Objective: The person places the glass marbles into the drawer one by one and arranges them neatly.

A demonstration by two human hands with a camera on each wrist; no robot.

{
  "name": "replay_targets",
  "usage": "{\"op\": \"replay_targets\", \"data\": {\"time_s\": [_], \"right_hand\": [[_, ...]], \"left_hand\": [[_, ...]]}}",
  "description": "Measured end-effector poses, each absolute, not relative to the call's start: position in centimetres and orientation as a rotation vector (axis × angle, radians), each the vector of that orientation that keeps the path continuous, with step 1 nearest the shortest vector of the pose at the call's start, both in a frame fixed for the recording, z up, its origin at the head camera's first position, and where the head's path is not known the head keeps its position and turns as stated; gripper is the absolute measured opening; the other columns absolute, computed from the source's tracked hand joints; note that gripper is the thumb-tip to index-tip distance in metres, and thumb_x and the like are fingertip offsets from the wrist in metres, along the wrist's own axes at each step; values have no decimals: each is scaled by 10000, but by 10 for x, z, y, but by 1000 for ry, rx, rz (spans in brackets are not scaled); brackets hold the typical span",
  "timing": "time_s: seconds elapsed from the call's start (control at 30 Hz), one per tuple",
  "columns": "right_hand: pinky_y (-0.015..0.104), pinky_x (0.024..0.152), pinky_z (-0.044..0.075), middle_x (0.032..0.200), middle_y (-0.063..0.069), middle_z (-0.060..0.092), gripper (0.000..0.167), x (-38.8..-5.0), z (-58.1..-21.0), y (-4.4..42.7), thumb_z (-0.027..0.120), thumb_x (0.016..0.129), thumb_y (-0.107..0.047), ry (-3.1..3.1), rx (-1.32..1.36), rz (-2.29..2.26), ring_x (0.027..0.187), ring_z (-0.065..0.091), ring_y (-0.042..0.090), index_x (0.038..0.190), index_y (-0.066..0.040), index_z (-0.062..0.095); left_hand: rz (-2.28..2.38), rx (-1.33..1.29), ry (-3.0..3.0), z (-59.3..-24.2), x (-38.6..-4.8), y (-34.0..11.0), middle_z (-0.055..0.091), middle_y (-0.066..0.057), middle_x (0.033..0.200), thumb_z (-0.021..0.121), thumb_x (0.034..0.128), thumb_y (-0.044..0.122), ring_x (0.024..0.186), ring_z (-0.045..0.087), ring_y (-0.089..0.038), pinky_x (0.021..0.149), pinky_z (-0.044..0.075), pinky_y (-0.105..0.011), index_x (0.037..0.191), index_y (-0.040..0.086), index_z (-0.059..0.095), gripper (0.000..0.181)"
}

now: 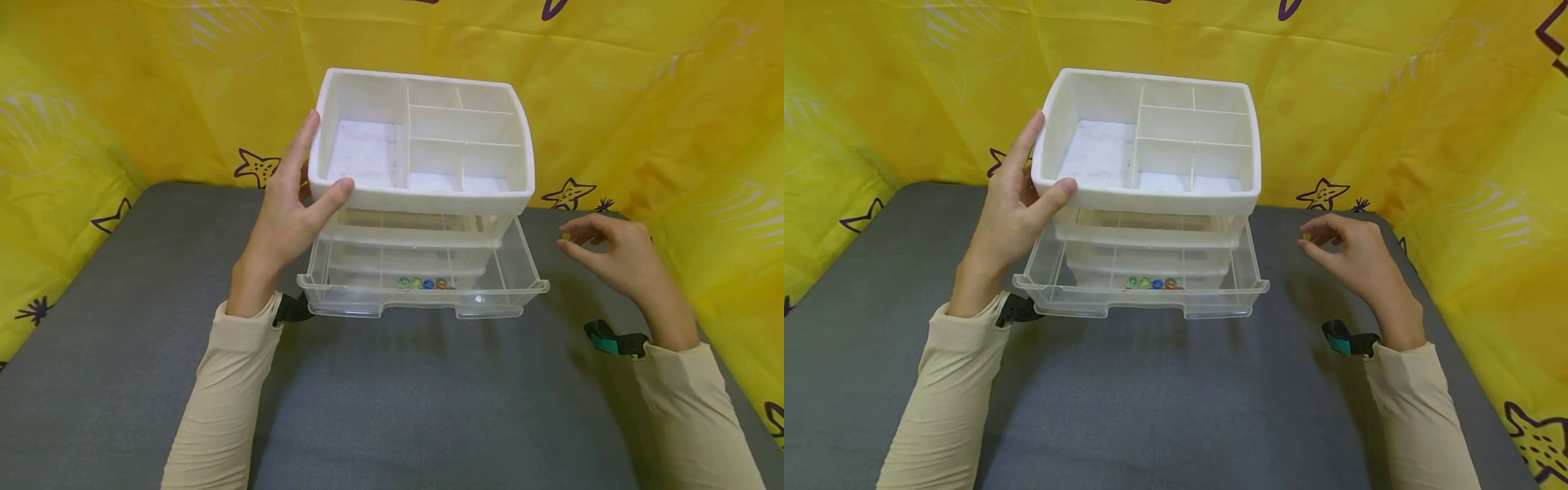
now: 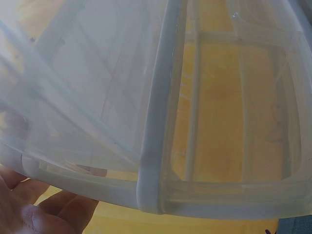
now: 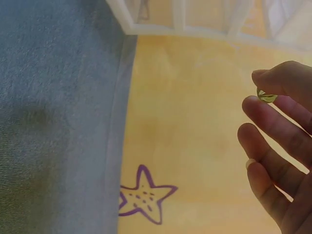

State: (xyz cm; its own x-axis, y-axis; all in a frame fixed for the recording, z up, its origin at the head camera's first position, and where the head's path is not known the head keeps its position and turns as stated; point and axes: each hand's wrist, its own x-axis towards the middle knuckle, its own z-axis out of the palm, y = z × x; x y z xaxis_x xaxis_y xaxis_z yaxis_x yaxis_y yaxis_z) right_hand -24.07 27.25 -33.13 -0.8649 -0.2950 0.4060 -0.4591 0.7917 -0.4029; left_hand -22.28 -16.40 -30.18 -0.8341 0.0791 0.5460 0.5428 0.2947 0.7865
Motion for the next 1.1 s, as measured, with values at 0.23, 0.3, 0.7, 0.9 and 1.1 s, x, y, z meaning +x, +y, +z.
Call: {"op": "replay_targets", "data": {"time_s": [0.23,0.3,0.7,0.9,1.1], "right_hand": [[16,697,424,838,-328,628,181,-233,-323,267,811,803,-75,-2596,601,793,737,549,-166,975,-81,757],[25,689,432,846,-375,606,187,-230,-320,264,809,799,-54,-2575,610,844,735,562,-145,976,-72,755],[28,686,434,865,-378,618,252,-222,-307,253,825,745,25,-2501,702,851,725,576,-122,964,-85,769],[31,689,437,882,-366,627,308,-219,-301,247,838,688,84,-2438,773,850,732,581,-121,948,-67,773],[21,741,427,893,-344,619,341,-213,-294,239,860,639,93,-2381,845,783,782,561,-156,931,-62,778]], "left_hand": [[-1557,-563,-2160,-302,-223,-164,301,44,1610,651,911,129,1168,540,-185,928,553,-287,1584,176,256,782],[-1560,-563,-2158,-302,-223,-164,299,47,1611,651,911,128,1167,541,-187,921,551,-269,1583,177,256,781],[-1572,-558,-2150,-302,-223,-163,288,47,1619,656,909,118,1157,548,-196,894,536,-207,1581,173,265,779],[-1570,-555,-2155,-302,-222,-164,290,49,1617,653,910,124,1155,547,-197,893,538,-211,1581,180,264,777],[-1580,-551,-2165,-301,-222,-164,297,67,1610,645,918,132,1162,542,-192,918,544,-250,1582,194,260,771]]}}
